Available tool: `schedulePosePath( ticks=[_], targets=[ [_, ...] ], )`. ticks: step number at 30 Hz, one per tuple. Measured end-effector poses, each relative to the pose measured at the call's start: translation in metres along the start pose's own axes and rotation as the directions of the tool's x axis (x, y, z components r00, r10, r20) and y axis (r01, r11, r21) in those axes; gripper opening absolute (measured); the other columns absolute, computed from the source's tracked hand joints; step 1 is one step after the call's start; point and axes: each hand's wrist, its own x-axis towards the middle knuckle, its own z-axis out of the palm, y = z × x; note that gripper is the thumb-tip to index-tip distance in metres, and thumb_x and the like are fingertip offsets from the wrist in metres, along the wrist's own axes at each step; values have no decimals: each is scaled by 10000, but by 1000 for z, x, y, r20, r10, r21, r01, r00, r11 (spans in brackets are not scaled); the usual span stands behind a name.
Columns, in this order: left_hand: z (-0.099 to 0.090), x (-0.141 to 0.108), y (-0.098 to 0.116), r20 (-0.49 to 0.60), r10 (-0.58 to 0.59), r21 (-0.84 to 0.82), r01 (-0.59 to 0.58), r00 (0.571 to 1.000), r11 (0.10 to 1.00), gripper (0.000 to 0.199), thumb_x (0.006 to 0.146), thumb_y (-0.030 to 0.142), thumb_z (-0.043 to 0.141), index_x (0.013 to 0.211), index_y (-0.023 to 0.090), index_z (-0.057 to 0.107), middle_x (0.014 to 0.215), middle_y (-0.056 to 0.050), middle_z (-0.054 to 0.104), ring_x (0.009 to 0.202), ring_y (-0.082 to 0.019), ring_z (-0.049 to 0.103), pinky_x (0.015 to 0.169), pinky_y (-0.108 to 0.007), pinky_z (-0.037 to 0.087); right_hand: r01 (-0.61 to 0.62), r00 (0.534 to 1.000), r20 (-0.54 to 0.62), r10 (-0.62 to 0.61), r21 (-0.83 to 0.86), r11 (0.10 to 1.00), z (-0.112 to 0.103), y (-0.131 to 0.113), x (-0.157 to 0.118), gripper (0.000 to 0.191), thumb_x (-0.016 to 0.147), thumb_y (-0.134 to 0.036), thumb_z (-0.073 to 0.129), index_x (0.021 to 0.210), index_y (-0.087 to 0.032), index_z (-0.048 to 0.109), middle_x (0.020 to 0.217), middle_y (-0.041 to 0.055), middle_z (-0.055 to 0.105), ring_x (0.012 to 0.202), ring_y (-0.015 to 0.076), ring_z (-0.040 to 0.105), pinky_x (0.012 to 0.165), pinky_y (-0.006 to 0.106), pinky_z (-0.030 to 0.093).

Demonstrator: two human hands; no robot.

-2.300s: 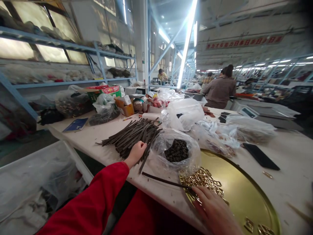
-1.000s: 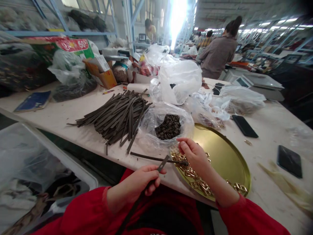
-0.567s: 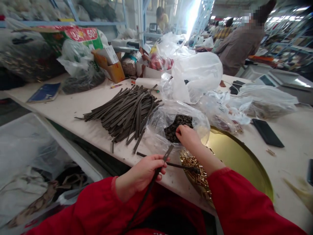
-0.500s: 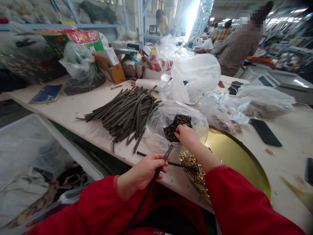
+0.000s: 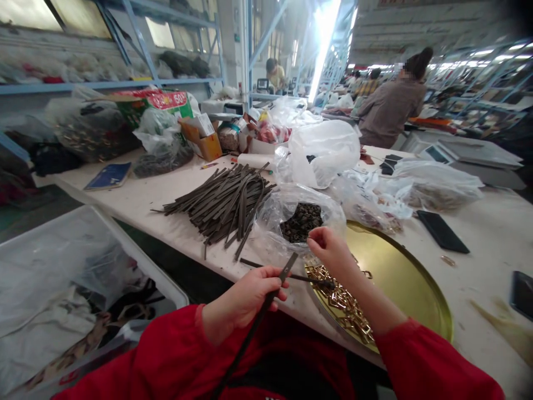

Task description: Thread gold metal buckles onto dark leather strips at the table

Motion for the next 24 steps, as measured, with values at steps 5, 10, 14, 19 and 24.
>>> schedulePosePath(
  ticks=[5,10,14,19,24],
  targets=[
    [1,7,-5,102,81,205,-101,991,974,177,794,243,486,919,133,547,710,21,538,427,-27,417,353,-146,254,-410,908,289,302,755,511,3,-10,-57,306,697,-380,661,954,-216,633,764,-3,627,643,110,573,669,268,483],
    [-1,17,-5,159,251,490,-297,955,820,234,829,360,451,758,151,528,553,63,465,428,-48,353,422,-174,261,-461,840,387,382,879,124,7,-18,-72,276,608,-326,763,851,-229,676,728,-15,654,619,82,584,642,218,501],
    [-2,18,-8,135,343,635,-347,930,690,219,823,317,431,704,157,521,553,58,447,503,-79,377,482,-194,281,-448,842,353,408,879,164,8,-17,-75,265,624,-351,751,848,-230,676,718,-19,644,588,81,566,602,220,494],
    [0,10,-8,188,372,768,-372,909,522,213,802,275,428,667,156,541,577,43,462,554,-99,399,504,-211,262,-386,903,211,375,781,491,8,-17,-88,300,636,-370,733,883,-215,662,792,5,657,653,119,576,679,279,477],
    [8,-4,-6,282,306,801,-399,909,447,224,801,260,414,626,163,515,540,44,452,505,-94,396,481,-210,256,-343,937,234,258,749,567,9,-30,-105,334,650,-341,713,949,-231,610,808,6,649,729,150,582,717,306,462]
  ],
)
